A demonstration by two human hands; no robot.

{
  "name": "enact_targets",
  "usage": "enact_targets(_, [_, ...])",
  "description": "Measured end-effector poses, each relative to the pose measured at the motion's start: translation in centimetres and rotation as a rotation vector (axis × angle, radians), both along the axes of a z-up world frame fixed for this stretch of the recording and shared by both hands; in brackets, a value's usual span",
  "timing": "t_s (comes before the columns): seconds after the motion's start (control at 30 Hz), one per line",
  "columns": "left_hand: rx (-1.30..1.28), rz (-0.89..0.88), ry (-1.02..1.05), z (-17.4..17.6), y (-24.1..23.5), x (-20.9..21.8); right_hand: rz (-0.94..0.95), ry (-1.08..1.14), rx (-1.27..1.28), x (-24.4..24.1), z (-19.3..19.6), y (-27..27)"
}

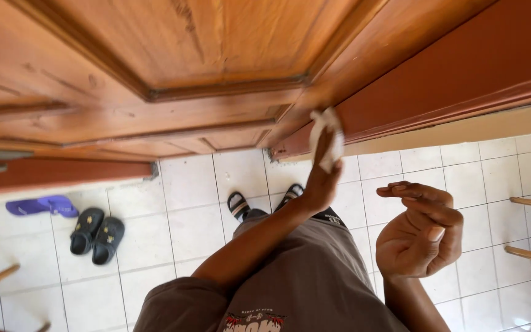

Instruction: Clean a wooden door using a cloth.

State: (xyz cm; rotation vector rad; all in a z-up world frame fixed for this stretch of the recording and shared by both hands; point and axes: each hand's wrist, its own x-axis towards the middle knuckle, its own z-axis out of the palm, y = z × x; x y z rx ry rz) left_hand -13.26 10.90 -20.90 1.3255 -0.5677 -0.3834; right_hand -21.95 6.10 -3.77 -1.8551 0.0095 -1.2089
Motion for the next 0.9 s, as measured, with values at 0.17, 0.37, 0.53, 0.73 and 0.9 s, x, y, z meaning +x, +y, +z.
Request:
enact_targets(0.17, [0.049,0.127,-0.465,9.8,0.2,2.3,0.17,0.024,0.04,0.5,0.4,-1.7])
enact_targets(0.37, [0.185,0.374,-0.138,-5.3,-4.2,0.5,0.44,0.259,0.067,0.6,0.6,-4.5])
enact_targets(0.53, [0.149,0.475,0.084,-0.6,-6.1,-1.7,0.667,0.312,-0.028,1.1,-0.4,-8.5])
enact_targets(0.73, [-0.501,0.413,0.104,3.7,-7.4,-2.3,0.862,0.396,-0.154,2.0,-0.5,-11.9])
enact_targets(0.9, [-0.308,0.532,0.209,-5.3,-7.9,-1.5,0.944,0.554,-0.262,3.1,0.0,-12.3])
